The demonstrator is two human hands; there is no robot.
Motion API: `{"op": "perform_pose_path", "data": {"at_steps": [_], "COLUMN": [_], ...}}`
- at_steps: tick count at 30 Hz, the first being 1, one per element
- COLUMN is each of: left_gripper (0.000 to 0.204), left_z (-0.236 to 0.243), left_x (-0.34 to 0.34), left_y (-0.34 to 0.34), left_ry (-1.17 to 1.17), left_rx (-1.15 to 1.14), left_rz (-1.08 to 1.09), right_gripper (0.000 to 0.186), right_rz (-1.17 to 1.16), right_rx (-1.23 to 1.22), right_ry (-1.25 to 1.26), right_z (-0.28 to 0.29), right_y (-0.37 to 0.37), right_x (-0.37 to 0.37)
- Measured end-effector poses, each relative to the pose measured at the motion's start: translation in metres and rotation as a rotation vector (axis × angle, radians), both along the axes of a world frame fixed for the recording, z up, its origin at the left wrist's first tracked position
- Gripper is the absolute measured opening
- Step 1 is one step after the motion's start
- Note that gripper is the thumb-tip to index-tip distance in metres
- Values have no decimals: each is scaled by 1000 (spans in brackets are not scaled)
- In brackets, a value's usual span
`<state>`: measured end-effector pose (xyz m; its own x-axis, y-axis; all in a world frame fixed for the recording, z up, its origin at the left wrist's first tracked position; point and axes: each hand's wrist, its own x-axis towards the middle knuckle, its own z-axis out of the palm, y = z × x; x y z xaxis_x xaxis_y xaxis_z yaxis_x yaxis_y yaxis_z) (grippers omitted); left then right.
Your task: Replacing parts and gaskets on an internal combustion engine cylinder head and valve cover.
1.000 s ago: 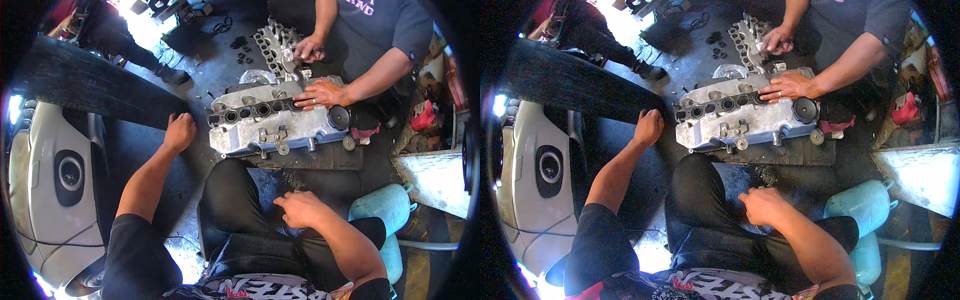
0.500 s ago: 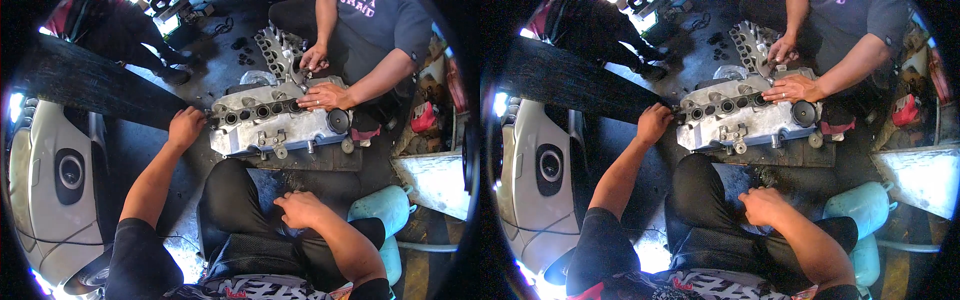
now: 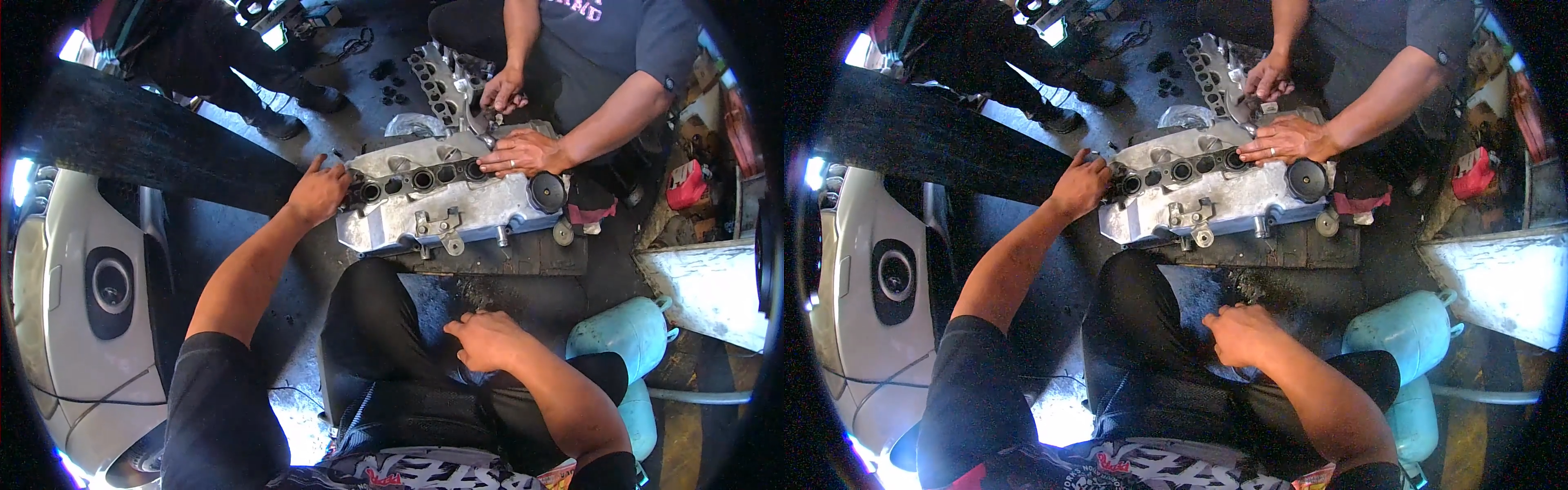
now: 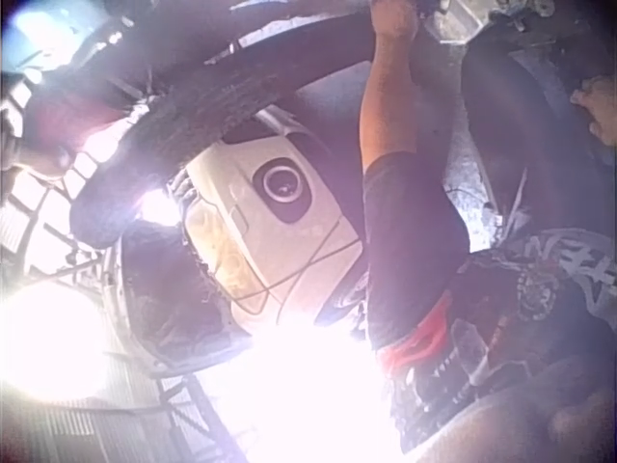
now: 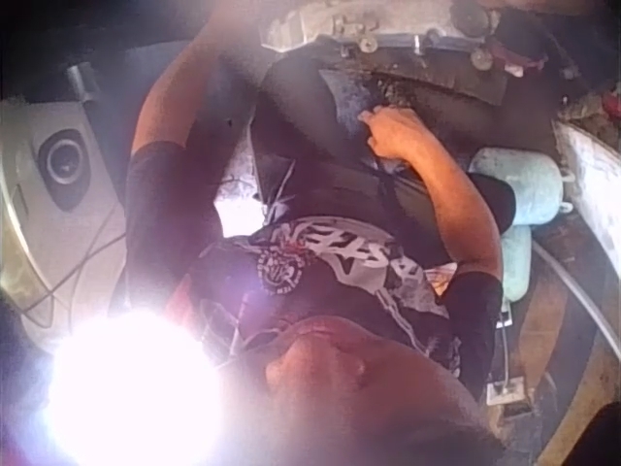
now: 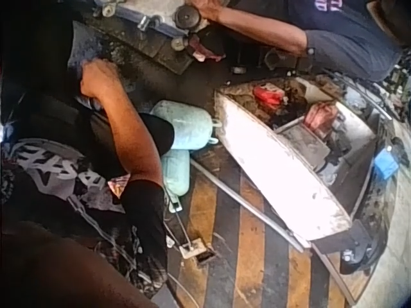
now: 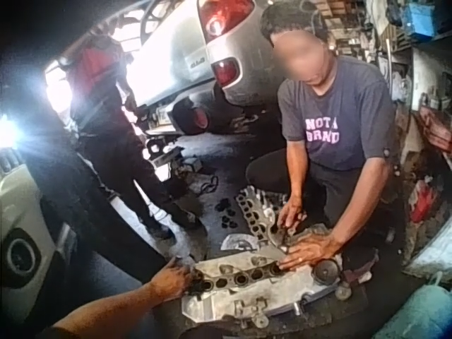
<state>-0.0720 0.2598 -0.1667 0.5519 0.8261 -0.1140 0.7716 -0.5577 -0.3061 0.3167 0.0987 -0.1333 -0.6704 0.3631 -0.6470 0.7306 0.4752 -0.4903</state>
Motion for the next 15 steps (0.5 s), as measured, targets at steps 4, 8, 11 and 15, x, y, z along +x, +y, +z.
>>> {"op": "perform_pose_path", "data": {"at_steps": [4, 8, 11, 15], "left_gripper": [18, 18, 17, 18], "left_z": [4, 2, 0, -1], "left_x": [4, 5, 3, 0], "left_y": [-4, -8, -9, -13], "left_ry": [17, 58, 43, -2], "left_rx": [-14, 13, 13, -44], "left_rz": [21, 82, 100, 166], "right_gripper": [58, 58, 57, 50], "right_rz": [-2, -12, -8, -28], "right_rx": [-9, 12, 6, 46], "right_ry": [-4, 8, 7, 56], "right_z": [-2, -2, -2, -3], "right_y": [-1, -3, -4, -5], "right_x": [1, 1, 1, 5]}}
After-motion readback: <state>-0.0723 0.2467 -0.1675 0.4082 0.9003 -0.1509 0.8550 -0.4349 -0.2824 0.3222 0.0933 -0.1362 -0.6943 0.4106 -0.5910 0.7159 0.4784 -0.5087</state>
